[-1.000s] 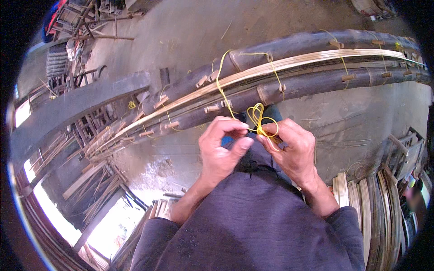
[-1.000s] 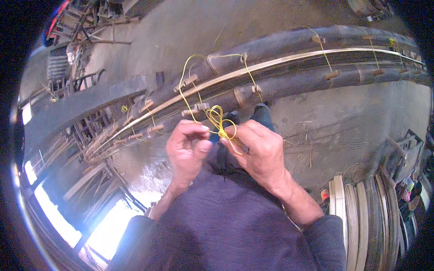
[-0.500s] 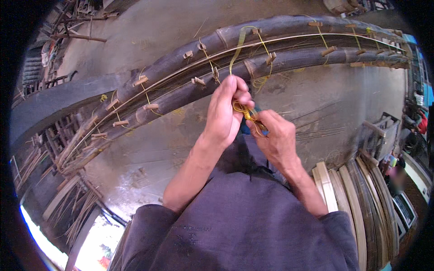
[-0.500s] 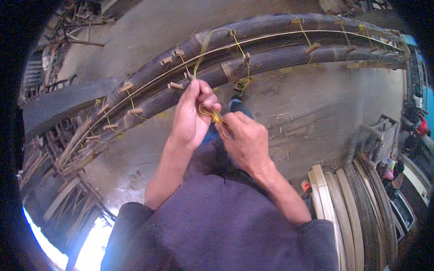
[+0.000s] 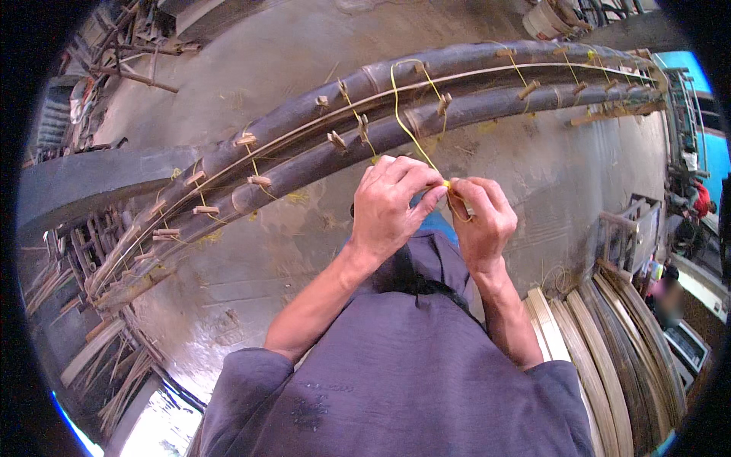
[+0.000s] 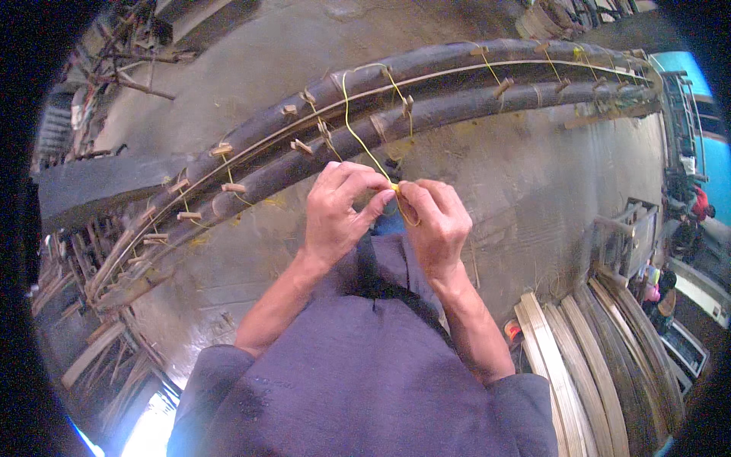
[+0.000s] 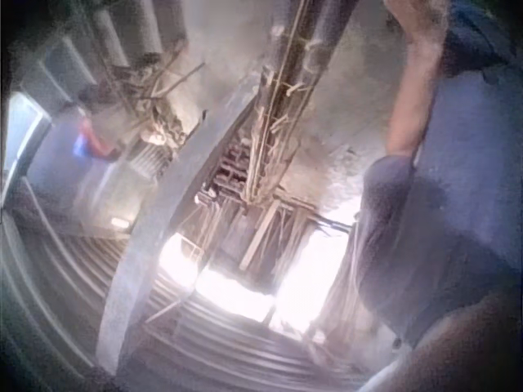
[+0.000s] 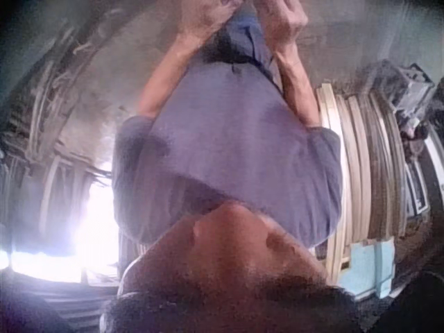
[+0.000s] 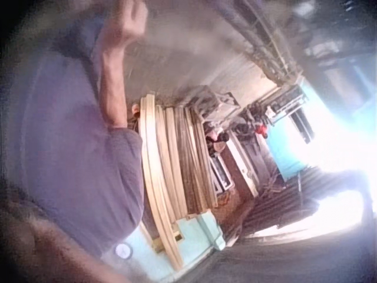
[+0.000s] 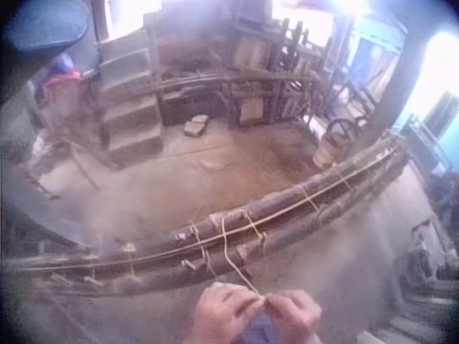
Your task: The person ties thin wooden planks to a metal frame using yellow string. They repeatedly wrap and knot the string at intervals along the planks to secure them in place.
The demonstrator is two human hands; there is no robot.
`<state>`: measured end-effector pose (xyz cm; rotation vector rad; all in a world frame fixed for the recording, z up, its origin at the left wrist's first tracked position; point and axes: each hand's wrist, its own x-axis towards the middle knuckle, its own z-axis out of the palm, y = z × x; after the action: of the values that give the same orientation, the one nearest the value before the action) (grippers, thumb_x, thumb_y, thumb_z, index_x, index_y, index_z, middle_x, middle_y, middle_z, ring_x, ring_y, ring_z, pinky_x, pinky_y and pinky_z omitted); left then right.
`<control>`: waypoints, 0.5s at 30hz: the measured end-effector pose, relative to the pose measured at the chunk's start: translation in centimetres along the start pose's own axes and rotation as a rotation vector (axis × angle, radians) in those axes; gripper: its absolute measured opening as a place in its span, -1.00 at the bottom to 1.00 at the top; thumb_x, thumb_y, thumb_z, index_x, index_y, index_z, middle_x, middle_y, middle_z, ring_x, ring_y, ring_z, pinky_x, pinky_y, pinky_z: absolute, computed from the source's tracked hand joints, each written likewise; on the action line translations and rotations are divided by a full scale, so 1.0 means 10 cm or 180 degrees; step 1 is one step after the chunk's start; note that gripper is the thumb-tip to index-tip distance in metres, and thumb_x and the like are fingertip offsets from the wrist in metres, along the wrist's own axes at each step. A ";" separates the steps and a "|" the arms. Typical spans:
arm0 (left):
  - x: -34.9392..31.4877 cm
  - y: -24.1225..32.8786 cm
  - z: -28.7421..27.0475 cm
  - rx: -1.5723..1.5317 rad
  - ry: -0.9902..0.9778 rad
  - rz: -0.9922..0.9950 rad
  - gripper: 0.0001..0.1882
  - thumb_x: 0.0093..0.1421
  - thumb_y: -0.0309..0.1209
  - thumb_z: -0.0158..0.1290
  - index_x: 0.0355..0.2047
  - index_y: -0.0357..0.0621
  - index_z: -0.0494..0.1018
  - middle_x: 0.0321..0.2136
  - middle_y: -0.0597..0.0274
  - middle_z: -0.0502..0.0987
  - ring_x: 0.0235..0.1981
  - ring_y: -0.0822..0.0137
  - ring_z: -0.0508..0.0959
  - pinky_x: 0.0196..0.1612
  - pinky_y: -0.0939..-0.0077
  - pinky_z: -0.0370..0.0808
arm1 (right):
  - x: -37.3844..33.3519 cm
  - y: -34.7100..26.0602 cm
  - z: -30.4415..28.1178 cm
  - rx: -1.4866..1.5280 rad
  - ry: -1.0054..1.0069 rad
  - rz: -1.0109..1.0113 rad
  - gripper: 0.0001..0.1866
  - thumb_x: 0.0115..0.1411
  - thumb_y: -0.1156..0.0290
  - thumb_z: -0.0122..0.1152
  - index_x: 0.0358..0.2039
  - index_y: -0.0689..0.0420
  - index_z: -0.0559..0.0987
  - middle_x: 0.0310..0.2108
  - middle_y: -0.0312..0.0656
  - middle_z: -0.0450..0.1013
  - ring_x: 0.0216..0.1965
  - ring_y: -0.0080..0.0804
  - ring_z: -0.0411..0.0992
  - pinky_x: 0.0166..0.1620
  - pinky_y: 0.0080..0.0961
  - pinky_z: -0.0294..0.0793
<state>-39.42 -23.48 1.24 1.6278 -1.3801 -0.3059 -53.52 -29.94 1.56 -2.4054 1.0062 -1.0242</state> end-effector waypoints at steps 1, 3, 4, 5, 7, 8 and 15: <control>0.00 -0.03 0.00 0.0107 -0.0027 -0.0074 -0.82 -0.03 -0.29 0.25 -0.45 -0.05 0.52 -0.42 0.29 0.51 -0.34 0.20 0.47 -0.26 0.36 0.38 | 0.01 -0.01 0.01 0.0071 -0.0034 0.0005 -0.79 -0.15 0.58 0.34 -0.43 0.13 0.57 -0.48 -0.19 0.48 -0.44 -0.29 0.48 -0.40 -0.45 0.47; 0.02 -0.02 -0.06 0.0394 0.0060 -0.0084 -0.82 -0.05 -0.27 0.25 -0.47 -0.01 0.53 -0.42 0.33 0.51 -0.32 0.24 0.47 -0.24 0.35 0.34 | 0.05 -0.04 0.04 0.0212 -0.0105 0.0013 -0.80 -0.15 0.58 0.34 -0.43 0.13 0.57 -0.48 -0.20 0.48 -0.45 -0.30 0.48 -0.40 -0.47 0.47; 0.04 0.02 -0.10 0.0555 0.0138 -0.0093 -0.82 -0.06 -0.27 0.25 -0.47 -0.01 0.53 -0.42 0.33 0.51 -0.32 0.25 0.47 -0.23 0.34 0.34 | 0.07 -0.05 0.05 0.0201 -0.0126 -0.0041 -0.79 -0.16 0.59 0.34 -0.44 0.13 0.57 -0.49 -0.20 0.48 -0.45 -0.30 0.48 -0.40 -0.47 0.47; 0.06 0.04 -0.13 0.0716 0.0215 -0.0101 -0.83 -0.06 -0.27 0.25 -0.48 0.00 0.53 -0.43 0.34 0.51 -0.32 0.26 0.47 -0.22 0.34 0.33 | 0.10 -0.06 0.05 0.0189 -0.0146 -0.0093 -0.79 -0.17 0.59 0.34 -0.44 0.14 0.57 -0.49 -0.20 0.48 -0.46 -0.30 0.48 -0.41 -0.47 0.47; 0.08 0.02 -0.12 0.0768 0.0301 -0.0066 -0.85 -0.06 -0.29 0.24 -0.49 0.01 0.53 -0.43 0.35 0.52 -0.32 0.27 0.47 -0.21 0.33 0.33 | 0.14 -0.04 0.07 0.0194 -0.0163 -0.0248 -0.79 -0.18 0.60 0.33 -0.45 0.14 0.57 -0.49 -0.21 0.48 -0.46 -0.31 0.48 -0.41 -0.47 0.47; 0.09 0.01 -0.12 0.0784 0.0344 -0.0044 -0.86 -0.07 -0.30 0.24 -0.50 0.01 0.53 -0.43 0.36 0.52 -0.31 0.27 0.47 -0.20 0.33 0.33 | 0.16 -0.01 0.08 0.0210 -0.0161 -0.0350 -0.79 -0.18 0.60 0.32 -0.45 0.14 0.57 -0.49 -0.21 0.48 -0.46 -0.32 0.48 -0.42 -0.48 0.47; 0.18 -0.04 -0.10 0.0494 0.0016 -0.0217 -0.90 -0.09 -0.38 0.19 -0.52 -0.04 0.52 -0.48 0.35 0.54 -0.34 0.29 0.49 -0.24 0.39 0.38 | 0.27 0.04 0.08 0.0228 -0.0441 -0.0772 -0.83 -0.17 0.57 0.25 -0.46 0.13 0.57 -0.50 -0.25 0.48 -0.46 -0.37 0.48 -0.42 -0.49 0.48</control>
<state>-37.87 -24.57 2.13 1.8044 -1.3750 -0.2391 -51.79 -32.17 2.10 -2.5424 0.6319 -0.9366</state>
